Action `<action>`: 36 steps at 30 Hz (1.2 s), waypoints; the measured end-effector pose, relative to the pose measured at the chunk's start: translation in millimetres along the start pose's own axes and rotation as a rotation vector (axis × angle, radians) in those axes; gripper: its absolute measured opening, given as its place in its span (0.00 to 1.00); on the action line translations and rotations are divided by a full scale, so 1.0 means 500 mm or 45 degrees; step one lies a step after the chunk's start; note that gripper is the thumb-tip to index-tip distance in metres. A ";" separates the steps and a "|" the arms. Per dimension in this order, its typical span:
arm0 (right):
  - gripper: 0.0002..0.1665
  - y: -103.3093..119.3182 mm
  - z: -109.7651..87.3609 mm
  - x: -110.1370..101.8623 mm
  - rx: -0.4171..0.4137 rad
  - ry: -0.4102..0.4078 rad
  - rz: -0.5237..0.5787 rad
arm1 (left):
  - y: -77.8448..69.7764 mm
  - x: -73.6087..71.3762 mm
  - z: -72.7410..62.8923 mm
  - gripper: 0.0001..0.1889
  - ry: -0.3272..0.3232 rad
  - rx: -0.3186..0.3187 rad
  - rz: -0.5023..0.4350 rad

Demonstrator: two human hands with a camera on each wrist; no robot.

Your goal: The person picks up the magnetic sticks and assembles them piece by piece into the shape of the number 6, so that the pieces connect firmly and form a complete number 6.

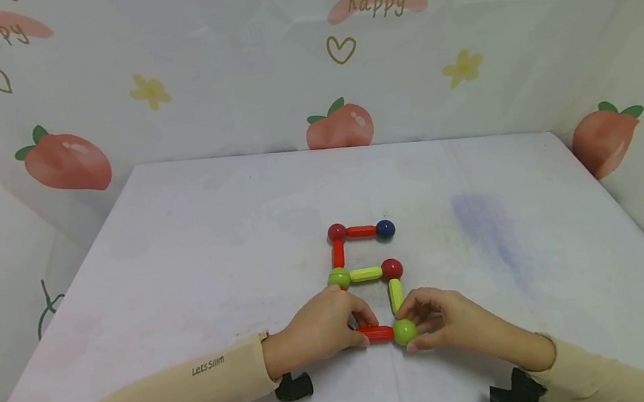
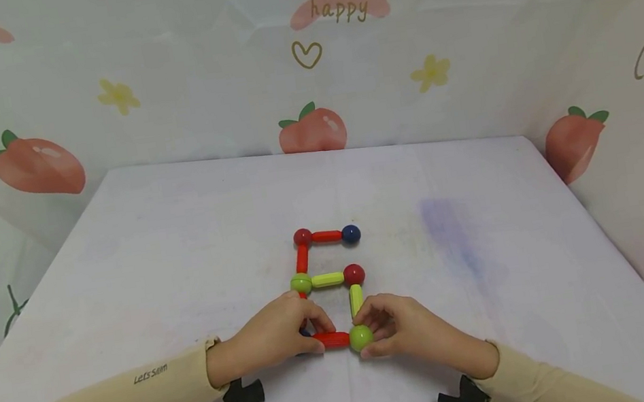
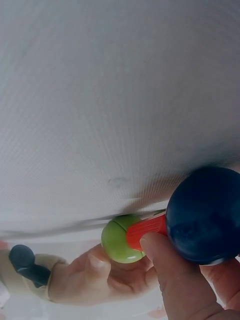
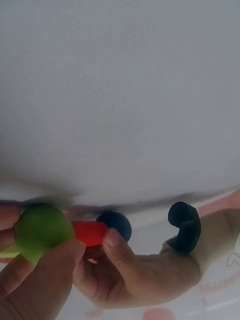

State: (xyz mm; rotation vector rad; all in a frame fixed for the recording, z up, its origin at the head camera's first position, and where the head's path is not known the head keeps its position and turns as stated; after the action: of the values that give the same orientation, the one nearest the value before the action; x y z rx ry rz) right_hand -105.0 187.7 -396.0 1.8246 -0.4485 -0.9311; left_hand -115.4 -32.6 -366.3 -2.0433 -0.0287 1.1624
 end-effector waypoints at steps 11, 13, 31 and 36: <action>0.21 0.007 0.002 -0.040 0.039 -0.121 0.031 | 0.002 0.000 0.000 0.10 -0.001 0.012 -0.021; 0.23 0.005 0.009 -0.042 0.096 -0.124 0.080 | 0.003 0.000 0.000 0.10 0.000 0.016 -0.024; 0.24 -0.001 0.064 -0.056 0.394 -0.041 0.261 | 0.004 0.001 0.003 0.10 0.011 0.002 -0.026; 0.21 0.003 0.074 -0.052 0.457 -0.070 0.237 | 0.002 0.001 0.002 0.10 0.007 0.007 -0.022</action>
State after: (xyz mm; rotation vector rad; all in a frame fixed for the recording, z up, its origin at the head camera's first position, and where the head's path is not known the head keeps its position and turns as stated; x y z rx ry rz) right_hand -149.9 181.7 -391.9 2.0379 -0.8497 -0.8113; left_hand -116.3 -32.7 -367.5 -2.0376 -0.0407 1.1448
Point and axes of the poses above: each hand's wrist, its own z-axis towards the middle knuckle, its own x-axis out of the palm, y = z × x, the point moved 2 cm from there along z, towards the middle knuckle, and after that the axes turned 3 degrees about y, right-handed, at the moved point
